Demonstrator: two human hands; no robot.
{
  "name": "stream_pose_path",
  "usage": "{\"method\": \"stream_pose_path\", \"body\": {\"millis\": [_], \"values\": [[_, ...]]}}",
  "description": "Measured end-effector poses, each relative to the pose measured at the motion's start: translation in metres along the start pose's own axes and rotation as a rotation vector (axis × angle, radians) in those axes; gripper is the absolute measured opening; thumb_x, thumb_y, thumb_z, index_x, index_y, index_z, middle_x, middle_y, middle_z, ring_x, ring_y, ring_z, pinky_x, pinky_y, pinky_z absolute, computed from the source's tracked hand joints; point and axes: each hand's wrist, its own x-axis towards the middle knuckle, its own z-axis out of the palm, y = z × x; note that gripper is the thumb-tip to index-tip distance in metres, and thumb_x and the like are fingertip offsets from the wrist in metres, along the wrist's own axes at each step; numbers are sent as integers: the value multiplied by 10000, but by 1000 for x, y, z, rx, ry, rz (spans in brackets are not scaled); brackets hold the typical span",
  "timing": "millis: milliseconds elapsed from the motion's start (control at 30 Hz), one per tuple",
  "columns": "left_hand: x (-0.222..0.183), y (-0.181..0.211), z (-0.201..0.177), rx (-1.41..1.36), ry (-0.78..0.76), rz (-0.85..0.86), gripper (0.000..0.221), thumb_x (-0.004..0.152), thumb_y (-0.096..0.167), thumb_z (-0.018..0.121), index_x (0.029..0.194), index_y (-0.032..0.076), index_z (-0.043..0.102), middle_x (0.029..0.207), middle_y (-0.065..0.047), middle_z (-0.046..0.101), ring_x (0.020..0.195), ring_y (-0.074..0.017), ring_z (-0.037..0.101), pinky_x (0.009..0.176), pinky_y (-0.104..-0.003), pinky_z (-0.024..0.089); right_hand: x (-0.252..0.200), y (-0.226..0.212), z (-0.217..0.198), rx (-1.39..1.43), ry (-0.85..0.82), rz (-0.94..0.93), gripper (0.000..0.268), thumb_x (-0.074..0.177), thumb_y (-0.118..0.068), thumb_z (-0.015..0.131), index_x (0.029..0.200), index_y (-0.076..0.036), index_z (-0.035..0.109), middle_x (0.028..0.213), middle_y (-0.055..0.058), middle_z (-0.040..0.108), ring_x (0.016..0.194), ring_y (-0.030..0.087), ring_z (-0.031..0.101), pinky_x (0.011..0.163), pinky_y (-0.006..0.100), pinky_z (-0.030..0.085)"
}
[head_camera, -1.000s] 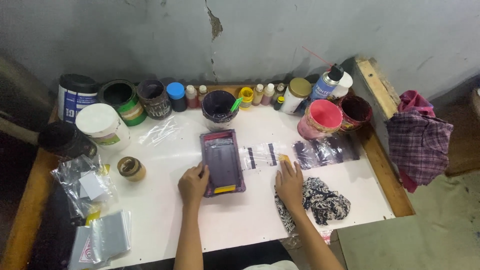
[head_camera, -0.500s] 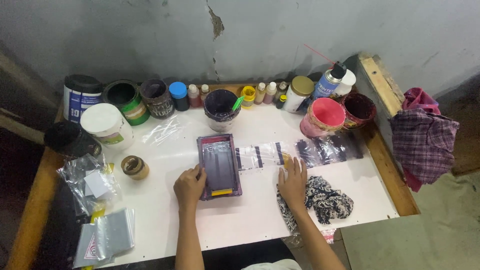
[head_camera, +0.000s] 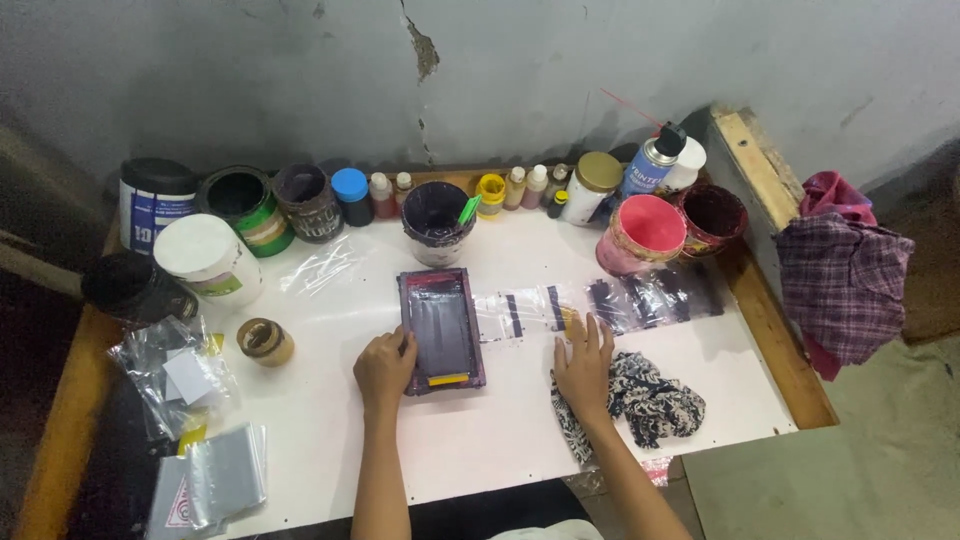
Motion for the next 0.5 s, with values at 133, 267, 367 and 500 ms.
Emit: {"method": "stream_pose_path", "body": {"millis": [133, 267, 367, 500], "values": [[1, 2, -2, 21, -4, -11, 273, 970, 342, 642, 1068, 131, 785, 779, -46, 754, 738, -151, 717, 675, -280, 588, 0, -2, -2, 0, -10, 11, 453, 973, -328, 637, 1367, -106, 615, 1418, 125, 545, 1426, 351, 396, 1162, 454, 403], [0, 7, -9, 28, -7, -17, 269, 971, 337, 645, 1064, 127, 785, 779, -47, 757, 734, -151, 718, 673, -280, 588, -1, -1, -1, 3, -13, 9, 452, 978, -322, 634, 1376, -109, 610, 1423, 127, 534, 1426, 356, 391, 1162, 455, 401], [0, 4, -7, 32, -5, -24, 271, 967, 337, 646, 1067, 128, 786, 788, -49, 761, 737, -155, 719, 677, -284, 590, -1, -1, -2, 26, -22, 14, 452, 977, -313, 635, 1377, -104, 609, 1426, 134, 533, 1425, 365, 392, 1161, 469, 398], [-1, -1, -6, 25, 6, -42, 284, 959, 350, 651, 1086, 134, 785, 805, -52, 764, 745, -161, 722, 680, -294, 593, -3, 2, 2, 40, -8, 14, 448, 970, -313, 644, 1365, -104, 614, 1428, 137, 534, 1423, 370, 397, 1164, 470, 395]]}}
